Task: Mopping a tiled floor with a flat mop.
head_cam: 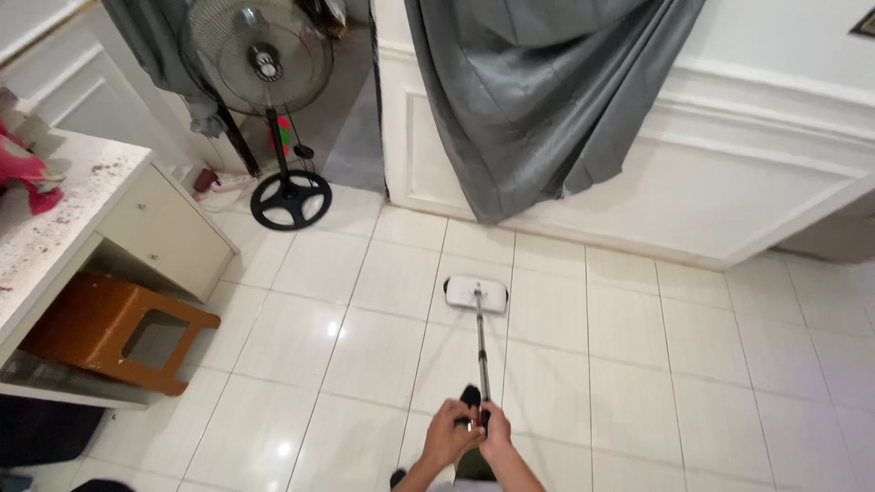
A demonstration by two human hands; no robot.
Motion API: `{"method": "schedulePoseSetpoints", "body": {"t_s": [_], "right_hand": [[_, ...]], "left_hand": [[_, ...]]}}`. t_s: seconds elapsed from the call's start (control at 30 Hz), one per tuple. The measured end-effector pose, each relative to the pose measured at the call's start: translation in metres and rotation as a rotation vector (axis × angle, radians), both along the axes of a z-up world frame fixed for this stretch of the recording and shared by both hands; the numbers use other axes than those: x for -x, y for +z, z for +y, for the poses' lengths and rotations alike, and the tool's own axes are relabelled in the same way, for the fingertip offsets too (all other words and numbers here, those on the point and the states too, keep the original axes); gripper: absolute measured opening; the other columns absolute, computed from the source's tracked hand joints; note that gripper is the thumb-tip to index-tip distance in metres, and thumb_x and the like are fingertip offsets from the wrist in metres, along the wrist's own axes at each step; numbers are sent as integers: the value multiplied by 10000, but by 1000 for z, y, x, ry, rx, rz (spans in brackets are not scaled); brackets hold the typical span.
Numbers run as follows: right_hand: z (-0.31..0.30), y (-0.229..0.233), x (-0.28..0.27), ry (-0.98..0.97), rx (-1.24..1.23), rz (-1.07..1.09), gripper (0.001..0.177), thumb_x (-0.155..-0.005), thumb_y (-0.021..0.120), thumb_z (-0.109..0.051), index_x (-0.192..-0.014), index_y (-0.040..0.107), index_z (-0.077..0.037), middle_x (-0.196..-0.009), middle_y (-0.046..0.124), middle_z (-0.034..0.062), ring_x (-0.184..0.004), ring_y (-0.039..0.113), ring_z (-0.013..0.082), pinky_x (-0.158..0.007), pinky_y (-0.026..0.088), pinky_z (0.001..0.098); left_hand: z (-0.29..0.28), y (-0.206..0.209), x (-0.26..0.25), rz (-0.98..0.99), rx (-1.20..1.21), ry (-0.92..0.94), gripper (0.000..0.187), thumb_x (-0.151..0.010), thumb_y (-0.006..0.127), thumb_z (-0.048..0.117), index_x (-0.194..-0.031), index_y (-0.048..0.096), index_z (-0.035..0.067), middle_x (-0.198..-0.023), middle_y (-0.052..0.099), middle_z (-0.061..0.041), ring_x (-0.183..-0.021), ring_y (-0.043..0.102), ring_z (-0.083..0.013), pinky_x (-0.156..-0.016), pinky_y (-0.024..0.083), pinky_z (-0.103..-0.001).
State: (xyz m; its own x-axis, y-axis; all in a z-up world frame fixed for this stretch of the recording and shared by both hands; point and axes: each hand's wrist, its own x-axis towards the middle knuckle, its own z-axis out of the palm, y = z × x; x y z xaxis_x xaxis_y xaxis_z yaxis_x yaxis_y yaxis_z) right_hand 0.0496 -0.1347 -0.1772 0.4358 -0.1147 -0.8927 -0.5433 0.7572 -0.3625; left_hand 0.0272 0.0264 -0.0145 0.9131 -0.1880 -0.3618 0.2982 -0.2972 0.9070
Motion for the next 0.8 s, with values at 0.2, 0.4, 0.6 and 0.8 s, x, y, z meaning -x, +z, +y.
{"method": "schedulePoseSetpoints", "body": {"t_s": [0.2,0.4,0.6,0.8], "right_hand": [[-30,-9,-28,-22,15,-105,105,-855,626,-192,-922,623,-112,-727,605,100,-563,522,219,-484,409,341],[-69,-44,-69,-2,-130,-59,236,-877,673,-231,-864,572,-19,-728,612,114,-564,527,233,-496,452,352],[-91,16,-154,-62,-345,103,322,-900,639,-317,-925,601,1,-805,638,121,-636,579,237,-534,477,315],[-129,34,-231,22,-358,-13,353,-890,651,-365,-923,601,-17,-762,620,95,-600,563,219,-484,454,295]], "left_hand": [[-33,-35,-31,-208,-41,-8,247,-698,876,153,-863,725,49,-988,667,-89,-942,682,-277,-832,558,-363],[-57,-48,-67,-81,117,-28,191,-789,854,163,-932,763,74,-1157,647,-36,-1076,669,-205,-791,528,-345],[-80,-26,-137,-30,87,-19,202,-792,861,158,-944,757,76,-1205,590,-33,-967,632,-266,-805,514,-361],[-109,6,-209,-222,108,-59,171,-849,807,205,-986,775,110,-1271,581,-15,-1082,647,-198,-856,525,-344]]}}
